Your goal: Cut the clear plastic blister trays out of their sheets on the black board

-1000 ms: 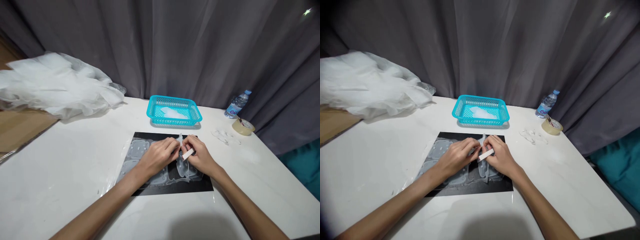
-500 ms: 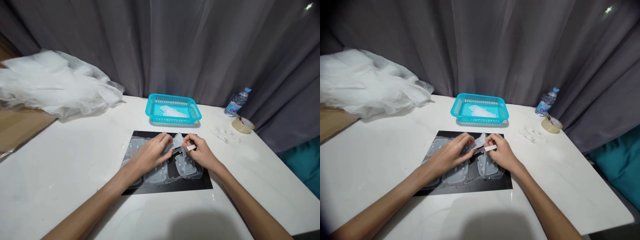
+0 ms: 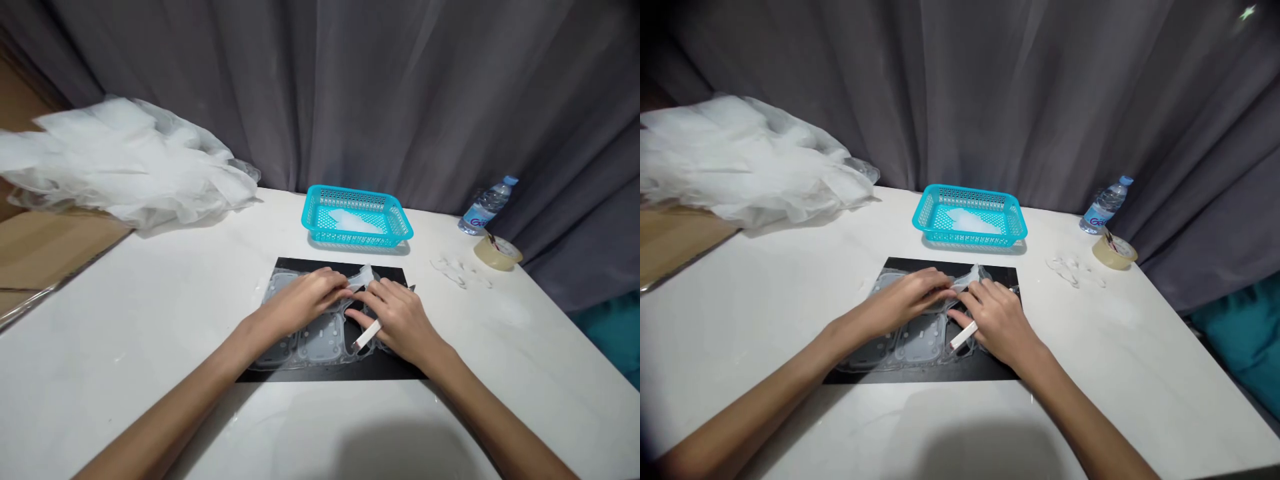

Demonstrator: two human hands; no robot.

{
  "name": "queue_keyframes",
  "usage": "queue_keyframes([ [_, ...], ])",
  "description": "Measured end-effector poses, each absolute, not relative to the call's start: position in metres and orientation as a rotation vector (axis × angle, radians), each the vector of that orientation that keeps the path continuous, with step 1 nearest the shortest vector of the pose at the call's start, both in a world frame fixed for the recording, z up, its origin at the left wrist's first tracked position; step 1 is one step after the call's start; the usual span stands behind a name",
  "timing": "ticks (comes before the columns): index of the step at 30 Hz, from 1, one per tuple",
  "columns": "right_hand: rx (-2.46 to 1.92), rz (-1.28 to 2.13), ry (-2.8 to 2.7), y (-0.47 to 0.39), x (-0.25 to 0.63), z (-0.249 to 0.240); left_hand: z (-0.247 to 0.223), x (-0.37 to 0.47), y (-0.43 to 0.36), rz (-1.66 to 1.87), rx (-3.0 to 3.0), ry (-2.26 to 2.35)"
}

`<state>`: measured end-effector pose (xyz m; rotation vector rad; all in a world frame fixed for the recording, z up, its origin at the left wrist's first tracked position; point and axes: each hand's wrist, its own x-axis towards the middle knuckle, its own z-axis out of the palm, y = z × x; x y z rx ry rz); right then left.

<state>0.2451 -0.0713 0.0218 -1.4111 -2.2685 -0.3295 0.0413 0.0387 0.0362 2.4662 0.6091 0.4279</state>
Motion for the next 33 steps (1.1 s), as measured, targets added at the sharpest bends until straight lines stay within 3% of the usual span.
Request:
queue_keyframes([
  [20, -1.526, -0.160, -2.136, -0.068, 0.225, 0.006, 0.028, 0.047, 0.046, 0.464, 2.398, 0.539],
  [25, -1.447, 0.181, -1.929, -0.070, 0.244, 0.020, 0.032, 0.028, 0.061, 0.521, 2.435, 0.669],
  [29, -1.668, 0.263, -1.468, -0.063, 0.275, 0.025, 0.028, 0.005, 0.078, 0.480, 2.580, 0.869],
  [33, -1.987, 0.308, -1.505, -0.058, 0.295, 0.019, 0.030, -0.002, 0.082, 0.376, 2.518, 0.920],
])
